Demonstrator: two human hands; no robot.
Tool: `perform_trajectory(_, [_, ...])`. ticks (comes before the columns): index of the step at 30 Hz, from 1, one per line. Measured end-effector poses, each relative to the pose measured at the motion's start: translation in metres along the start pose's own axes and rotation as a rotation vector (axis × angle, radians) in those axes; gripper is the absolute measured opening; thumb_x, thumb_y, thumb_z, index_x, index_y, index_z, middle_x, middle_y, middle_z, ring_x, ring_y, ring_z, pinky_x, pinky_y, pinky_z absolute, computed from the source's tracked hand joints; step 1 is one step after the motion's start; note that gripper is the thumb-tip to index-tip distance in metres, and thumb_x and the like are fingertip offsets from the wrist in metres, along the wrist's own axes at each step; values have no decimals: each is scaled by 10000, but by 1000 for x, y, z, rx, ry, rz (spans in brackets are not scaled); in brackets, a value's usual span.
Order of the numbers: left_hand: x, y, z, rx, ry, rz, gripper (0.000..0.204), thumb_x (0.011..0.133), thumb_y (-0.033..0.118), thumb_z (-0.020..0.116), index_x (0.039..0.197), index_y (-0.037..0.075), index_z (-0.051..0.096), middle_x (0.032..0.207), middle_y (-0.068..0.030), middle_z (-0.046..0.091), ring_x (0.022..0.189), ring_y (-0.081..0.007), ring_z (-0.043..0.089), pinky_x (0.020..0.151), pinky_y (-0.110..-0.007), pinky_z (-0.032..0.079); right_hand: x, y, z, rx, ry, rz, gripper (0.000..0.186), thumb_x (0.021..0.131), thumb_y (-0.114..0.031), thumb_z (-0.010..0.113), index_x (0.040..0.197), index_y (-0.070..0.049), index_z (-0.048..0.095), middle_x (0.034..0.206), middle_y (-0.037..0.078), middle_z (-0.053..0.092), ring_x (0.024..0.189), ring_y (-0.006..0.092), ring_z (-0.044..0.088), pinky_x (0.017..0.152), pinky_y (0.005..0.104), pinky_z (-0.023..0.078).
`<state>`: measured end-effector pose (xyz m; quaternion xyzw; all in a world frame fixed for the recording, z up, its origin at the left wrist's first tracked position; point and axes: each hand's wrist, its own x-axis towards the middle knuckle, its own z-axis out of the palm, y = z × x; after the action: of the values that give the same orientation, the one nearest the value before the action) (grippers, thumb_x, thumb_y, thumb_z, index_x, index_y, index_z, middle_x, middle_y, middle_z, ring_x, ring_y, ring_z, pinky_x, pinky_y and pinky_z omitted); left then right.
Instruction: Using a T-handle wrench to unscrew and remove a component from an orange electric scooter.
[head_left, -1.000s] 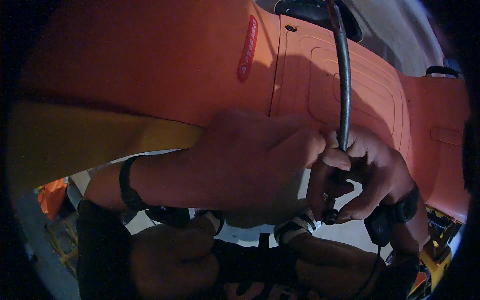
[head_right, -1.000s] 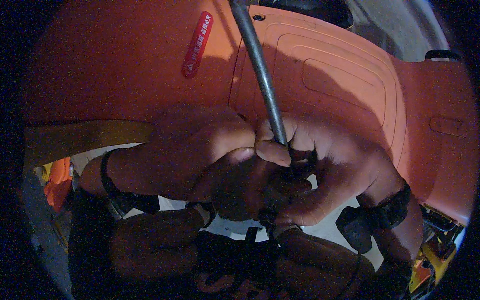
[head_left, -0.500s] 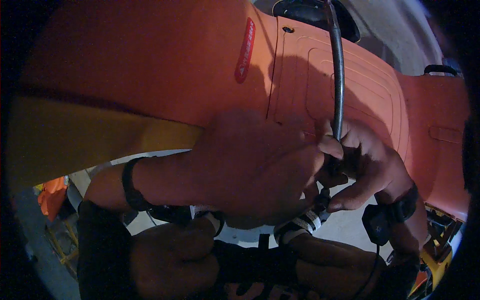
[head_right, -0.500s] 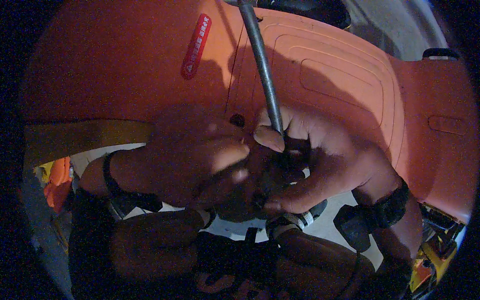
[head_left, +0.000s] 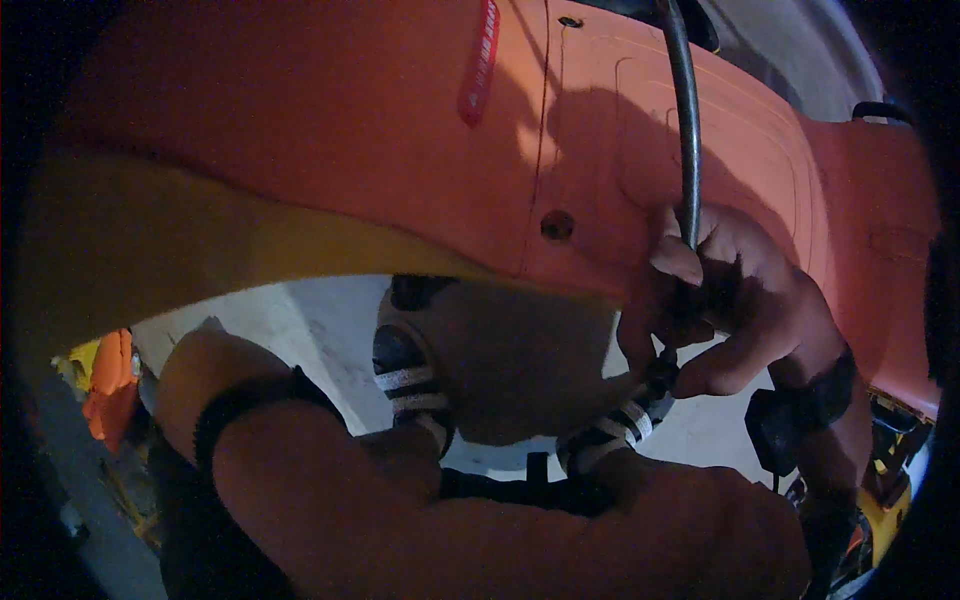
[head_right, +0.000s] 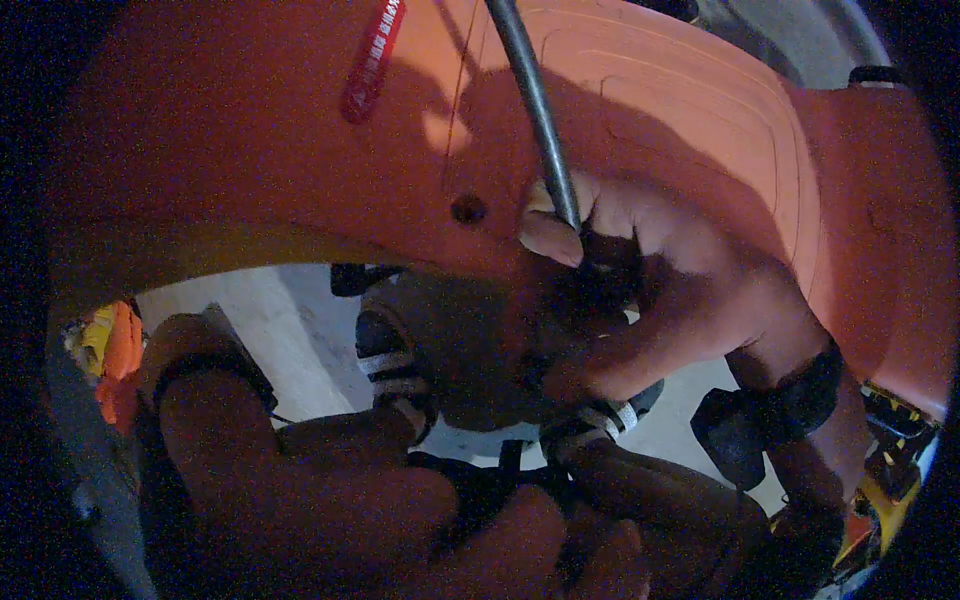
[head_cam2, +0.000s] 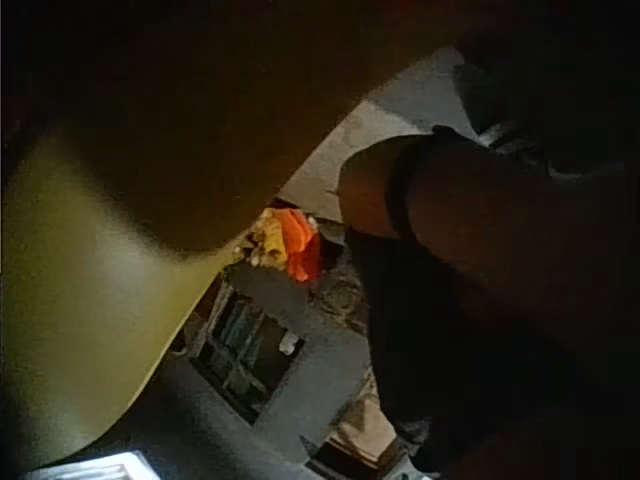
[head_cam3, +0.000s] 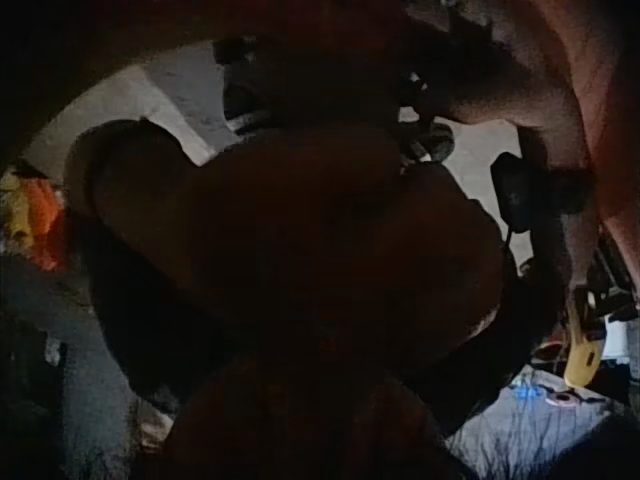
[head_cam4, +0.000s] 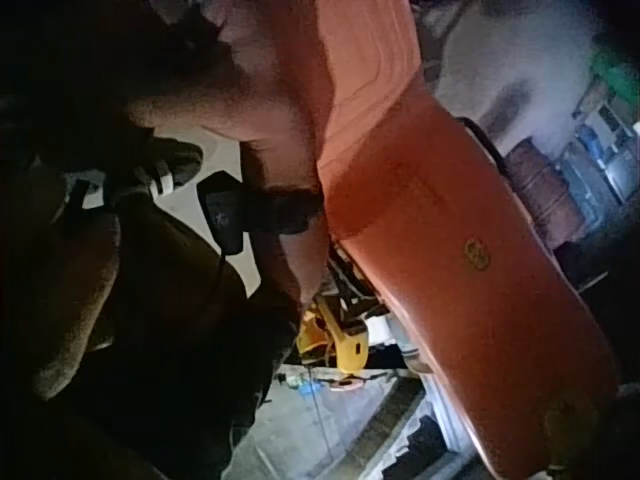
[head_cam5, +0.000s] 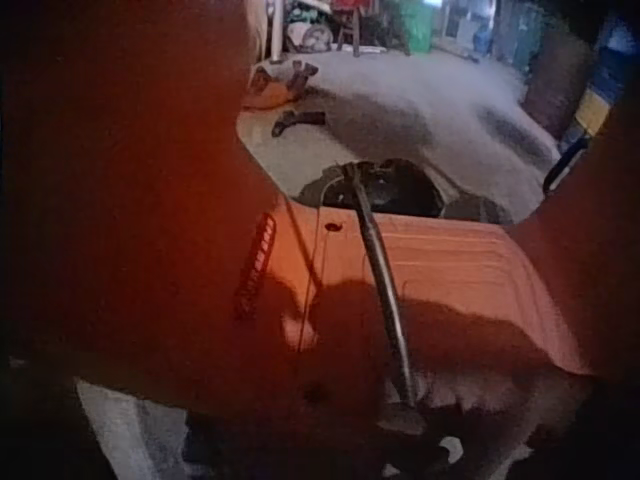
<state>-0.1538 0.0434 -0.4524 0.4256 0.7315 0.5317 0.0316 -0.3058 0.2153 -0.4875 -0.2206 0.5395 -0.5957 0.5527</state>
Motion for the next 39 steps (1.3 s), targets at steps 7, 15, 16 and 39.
perform_trajectory(7, [-11,12,34,-93,0,7,225,710,238,670,874,96,613,756,-74,588,584,-242,568,513,-347,443,-5,9,9,37,60,-62,646,461,-16,798,852,-141,299,659,78,542,479,46,436,403,176,286])
perform_trajectory(15, [-10,17,52,-139,33,13,241,697,236,684,884,99,616,760,-66,590,584,-228,568,512,-335,446,-12,5,13,68,90,-15,649,462,-29,794,854,-141,289,626,91,535,445,54,428,382,183,278])
perform_trajectory(16, [-10,20,54,-137,36,9,243,695,236,686,885,100,617,761,-65,590,584,-226,568,512,-333,447,-13,7,12,80,83,-18,648,463,-29,794,856,-140,290,628,89,534,445,55,427,384,184,280])
perform_trajectory(39, [-11,16,9,287,76,53,299,658,232,728,911,110,628,773,-40,596,584,-187,566,509,-297,456,-9,10,13,162,36,-9,638,485,-32,797,908,-119,327,708,40,495,469,86,426,426,227,337])
